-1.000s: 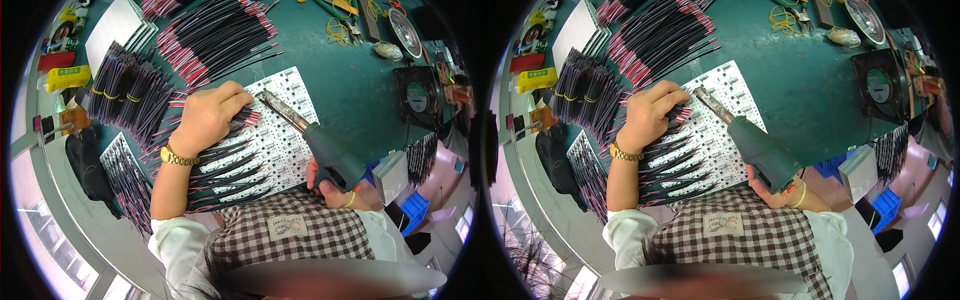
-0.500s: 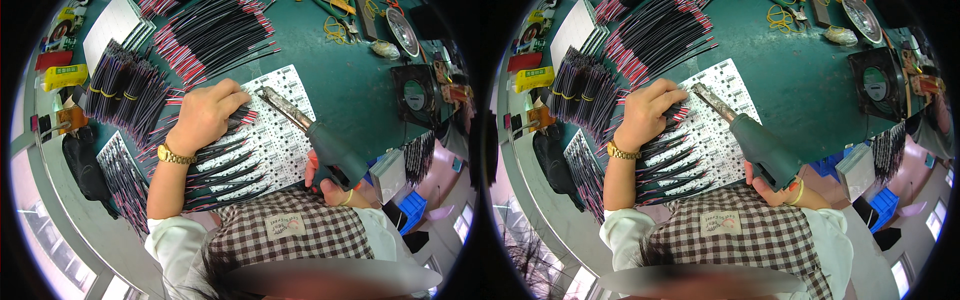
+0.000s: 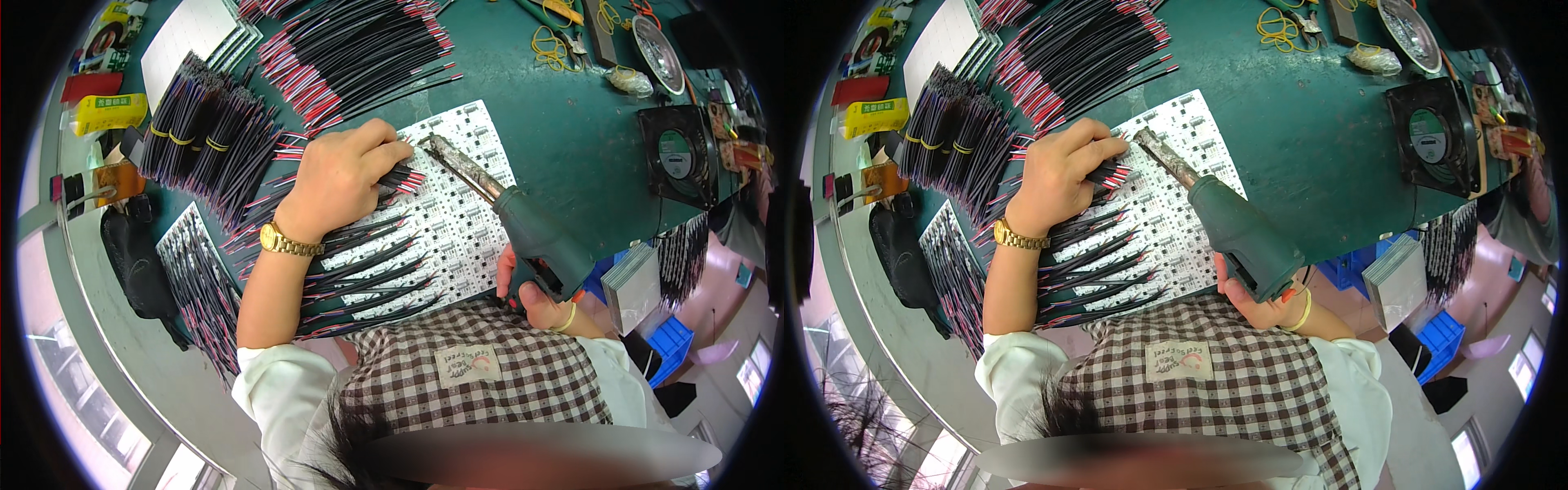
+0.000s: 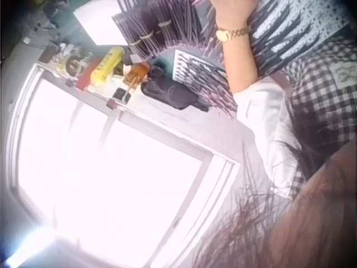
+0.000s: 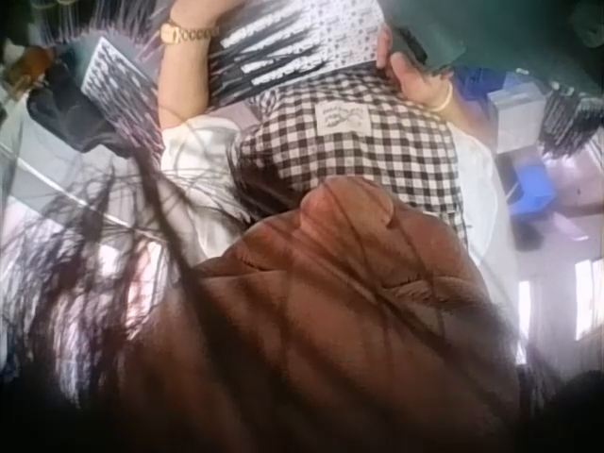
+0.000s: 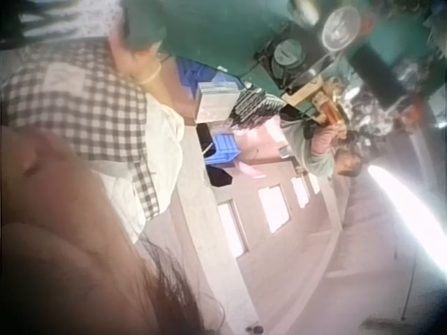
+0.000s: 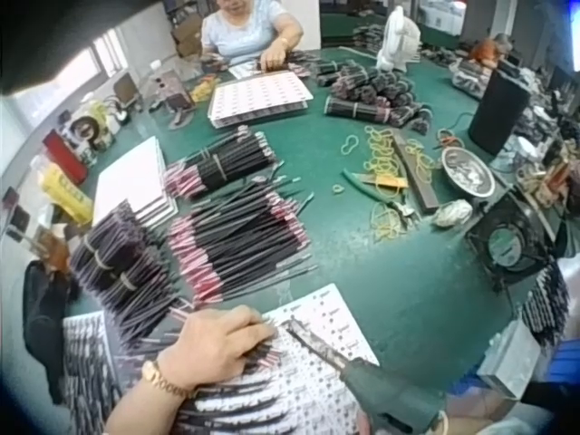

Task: The person solders multiple sets of black and red wires to a printed circuit board template using a soldering iron.

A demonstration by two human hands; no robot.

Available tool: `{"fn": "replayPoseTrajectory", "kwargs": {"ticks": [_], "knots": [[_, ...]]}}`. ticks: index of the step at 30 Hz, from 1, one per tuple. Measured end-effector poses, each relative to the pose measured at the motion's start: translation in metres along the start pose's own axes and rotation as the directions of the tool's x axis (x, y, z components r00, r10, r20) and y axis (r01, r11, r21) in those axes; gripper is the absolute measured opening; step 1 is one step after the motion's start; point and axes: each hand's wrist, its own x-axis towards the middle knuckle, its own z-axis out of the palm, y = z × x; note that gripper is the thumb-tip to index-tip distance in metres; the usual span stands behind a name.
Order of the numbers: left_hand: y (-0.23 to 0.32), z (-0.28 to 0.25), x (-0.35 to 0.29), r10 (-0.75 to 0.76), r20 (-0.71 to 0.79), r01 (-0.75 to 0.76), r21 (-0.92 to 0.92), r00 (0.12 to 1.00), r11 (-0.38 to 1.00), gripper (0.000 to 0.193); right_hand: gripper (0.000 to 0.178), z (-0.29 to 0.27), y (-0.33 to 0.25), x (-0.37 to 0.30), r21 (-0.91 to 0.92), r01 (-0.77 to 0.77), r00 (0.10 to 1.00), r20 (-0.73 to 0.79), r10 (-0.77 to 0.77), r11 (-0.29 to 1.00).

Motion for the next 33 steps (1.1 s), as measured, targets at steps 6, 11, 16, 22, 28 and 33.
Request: {"fn": "replayPoseTrajectory", "kwargs": {"ticks": [6, 11, 16, 22, 28, 33], "knots": [[0.0, -0.002, 0.0, 0.012, -0.016, -0.012, -0.012, 1.0, 1.0, 0.037, 0.021, 0.002, -0.004, 0.002, -0.077, 0.025, 1.0, 0.014, -0.024, 0.997], [-0.001, 0.001, -0.001, 0.017, -0.033, -0.017, -0.006, 0.999, 1.0, 0.034, 0.021, 0.005, -0.003, -0.001, -0.113, -0.009, 1.0, -0.006, 0.008, 0.994], [-0.001, -0.001, -0.002, 0.003, -0.003, -0.003, 0.001, 1.0, 1.0, 0.038, 0.042, 0.008, -0.002, 0.005, -0.086, 0.085, 0.996, -0.033, -0.088, 0.993], [0.0, 0.0, -0.002, 0.0, -0.011, 0.0, -0.012, 1.0, 1.0, 0.037, 0.058, 0.011, 0.0, 0.002, 0.202, 0.066, 0.988, -0.152, -0.036, 0.977], [-0.001, 0.001, -0.001, 0.013, -0.025, -0.014, -0.017, 1.0, 1.0, 0.038, 0.061, 0.012, 0.003, 0.005, 0.238, 0.088, 0.984, -0.169, -0.048, 0.967], [0.003, -0.005, 0.002, -0.012, 0.016, 0.012, -0.024, 1.0, 1.0, 0.041, 0.061, 0.011, -0.002, 0.012, 0.291, 0.135, 0.98, -0.182, -0.084, 0.947]]}}
